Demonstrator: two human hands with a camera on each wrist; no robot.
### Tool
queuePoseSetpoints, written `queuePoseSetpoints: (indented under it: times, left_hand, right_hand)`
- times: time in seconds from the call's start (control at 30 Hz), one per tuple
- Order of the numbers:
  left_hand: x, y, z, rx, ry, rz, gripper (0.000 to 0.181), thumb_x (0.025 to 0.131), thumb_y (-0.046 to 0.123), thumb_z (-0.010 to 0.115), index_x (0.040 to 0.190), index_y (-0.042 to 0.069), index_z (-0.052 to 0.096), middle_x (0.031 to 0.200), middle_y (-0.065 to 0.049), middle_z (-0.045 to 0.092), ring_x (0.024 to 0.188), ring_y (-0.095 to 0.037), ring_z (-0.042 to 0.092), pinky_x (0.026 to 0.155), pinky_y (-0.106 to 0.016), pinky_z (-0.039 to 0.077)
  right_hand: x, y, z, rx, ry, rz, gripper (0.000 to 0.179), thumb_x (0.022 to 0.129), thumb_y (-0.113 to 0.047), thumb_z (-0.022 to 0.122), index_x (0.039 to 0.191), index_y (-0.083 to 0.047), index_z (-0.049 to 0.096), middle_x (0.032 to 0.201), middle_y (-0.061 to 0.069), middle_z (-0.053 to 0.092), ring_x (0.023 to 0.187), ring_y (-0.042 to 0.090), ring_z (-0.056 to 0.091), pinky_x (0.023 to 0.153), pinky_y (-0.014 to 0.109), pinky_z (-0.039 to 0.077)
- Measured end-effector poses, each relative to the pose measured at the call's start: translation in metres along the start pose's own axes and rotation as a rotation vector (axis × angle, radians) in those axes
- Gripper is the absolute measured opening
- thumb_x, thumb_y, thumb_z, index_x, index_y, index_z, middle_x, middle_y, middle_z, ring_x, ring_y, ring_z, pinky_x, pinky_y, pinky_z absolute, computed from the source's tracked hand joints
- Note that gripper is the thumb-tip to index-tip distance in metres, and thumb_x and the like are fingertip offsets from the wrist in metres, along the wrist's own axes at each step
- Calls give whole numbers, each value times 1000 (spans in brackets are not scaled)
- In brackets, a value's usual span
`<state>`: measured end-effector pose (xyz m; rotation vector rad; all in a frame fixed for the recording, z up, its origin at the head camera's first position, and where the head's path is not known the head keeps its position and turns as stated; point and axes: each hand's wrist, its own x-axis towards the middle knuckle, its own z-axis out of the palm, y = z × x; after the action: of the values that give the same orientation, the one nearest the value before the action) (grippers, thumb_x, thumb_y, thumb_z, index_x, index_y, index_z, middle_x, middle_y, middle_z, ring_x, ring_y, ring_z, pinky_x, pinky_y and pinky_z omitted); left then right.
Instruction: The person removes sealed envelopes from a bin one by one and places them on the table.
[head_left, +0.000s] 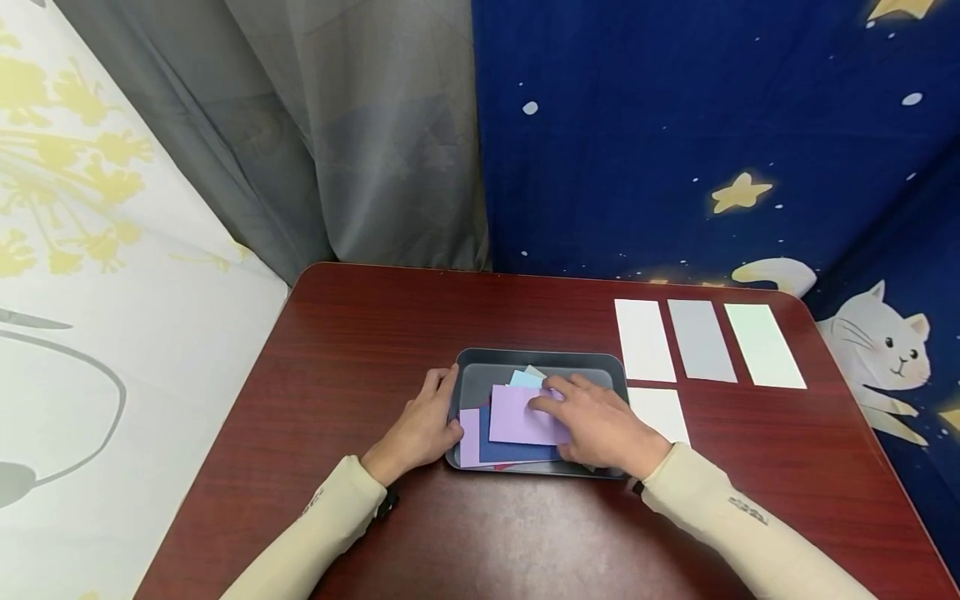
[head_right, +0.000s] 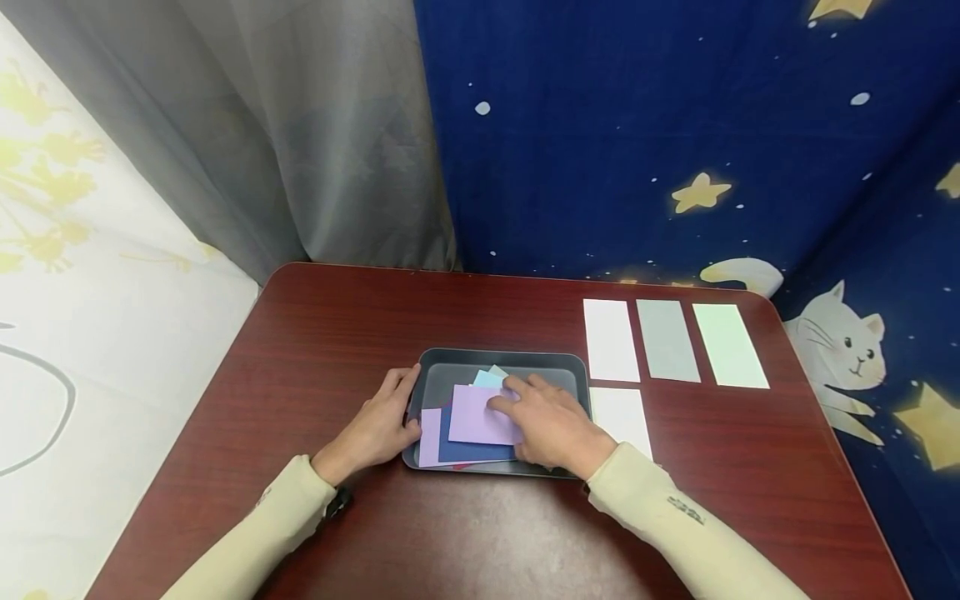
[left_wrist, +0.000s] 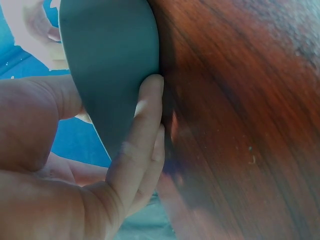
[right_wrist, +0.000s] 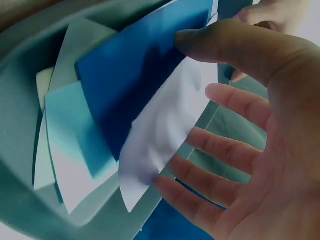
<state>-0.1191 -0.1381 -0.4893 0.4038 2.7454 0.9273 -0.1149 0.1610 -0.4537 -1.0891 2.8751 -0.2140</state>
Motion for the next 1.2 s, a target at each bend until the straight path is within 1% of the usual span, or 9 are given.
queuePoseSetpoints:
  times: [0.1, 0.2, 0.27, 0.4, 0.53, 0.67, 0.8, 0.93, 1.2]
  left_hand:
    - [0, 0, 0, 6, -1, 8, 90, 93, 0, 71, 171, -5, 27, 162, -18, 40, 79, -27, 59, 76, -43, 53]
    - [1, 0, 0, 10, -2, 13, 90, 93, 0, 71, 171, -5, 26, 162, -17, 40, 76, -25, 58, 75, -43, 51]
    - [1, 0, 0, 9, -1, 13, 90, 93, 0, 71, 171, -5, 26, 162, -17, 40, 77, -25, 58, 75, -43, 51]
    - [0, 0, 0, 4, 0, 12, 90, 93, 0, 71, 171, -5, 27, 161, -16, 40, 81, -26, 59, 77, -43, 52]
    - [0, 0, 0, 0, 0, 11, 90, 94, 0, 71, 171, -5, 27, 162, -16, 40, 79, -24, 59, 75, -42, 52]
    - [0, 0, 0, 2, -3, 12, 90, 94, 0, 71, 171, -5, 26, 162, -16, 39, 76, -23, 58, 74, -42, 51]
    - [0, 0, 0, 2, -3, 13, 89, 94, 0, 71, 171, -5, 26, 162, -17, 39, 77, -24, 58, 74, -42, 51]
    - [0, 0, 0, 5, 0, 14, 89, 94, 0, 71, 171, -5, 27, 161, -17, 40, 80, -25, 59, 75, -42, 52]
    - [-1, 0, 0, 0, -3, 14, 89, 94, 0, 70, 171, -5, 26, 161, -17, 39, 75, -25, 57, 72, -41, 50]
  right_hand:
    - [-3, 4, -2, -12, 18, 1, 63, 78, -24, 98, 136, -23, 75, 137, 12, 64, 123, 40, 63, 91, 58, 60]
    - [-6, 8, -5, -28, 41, -3, 63, 77, -24, 99, 135, -22, 76, 135, 12, 64, 118, 38, 63, 94, 54, 58]
    - [-7, 11, -6, -35, 58, -8, 62, 77, -23, 99, 134, -22, 76, 134, 12, 65, 114, 36, 63, 92, 51, 58]
    - [-13, 17, -10, -33, 76, 2, 61, 76, -22, 99, 133, -21, 76, 133, 11, 64, 111, 35, 62, 83, 48, 59]
    - [-18, 22, -13, -26, 83, 27, 61, 76, -22, 99, 133, -22, 77, 134, 12, 64, 112, 36, 61, 81, 50, 59]
    - [-24, 26, -16, -24, 83, 54, 62, 75, -23, 99, 133, -22, 77, 134, 14, 64, 112, 36, 61, 82, 52, 59]
    - [-30, 31, -18, -8, 81, 89, 62, 74, -23, 100, 132, -21, 78, 134, 15, 63, 111, 36, 62, 79, 53, 60]
    - [-38, 37, -21, 6, 68, 134, 61, 74, -23, 99, 132, -20, 78, 135, 15, 63, 110, 36, 62, 77, 50, 59]
    - [-54, 49, -24, 48, 60, 211, 60, 77, -19, 95, 134, -18, 77, 138, 16, 61, 107, 33, 59, 73, 42, 55]
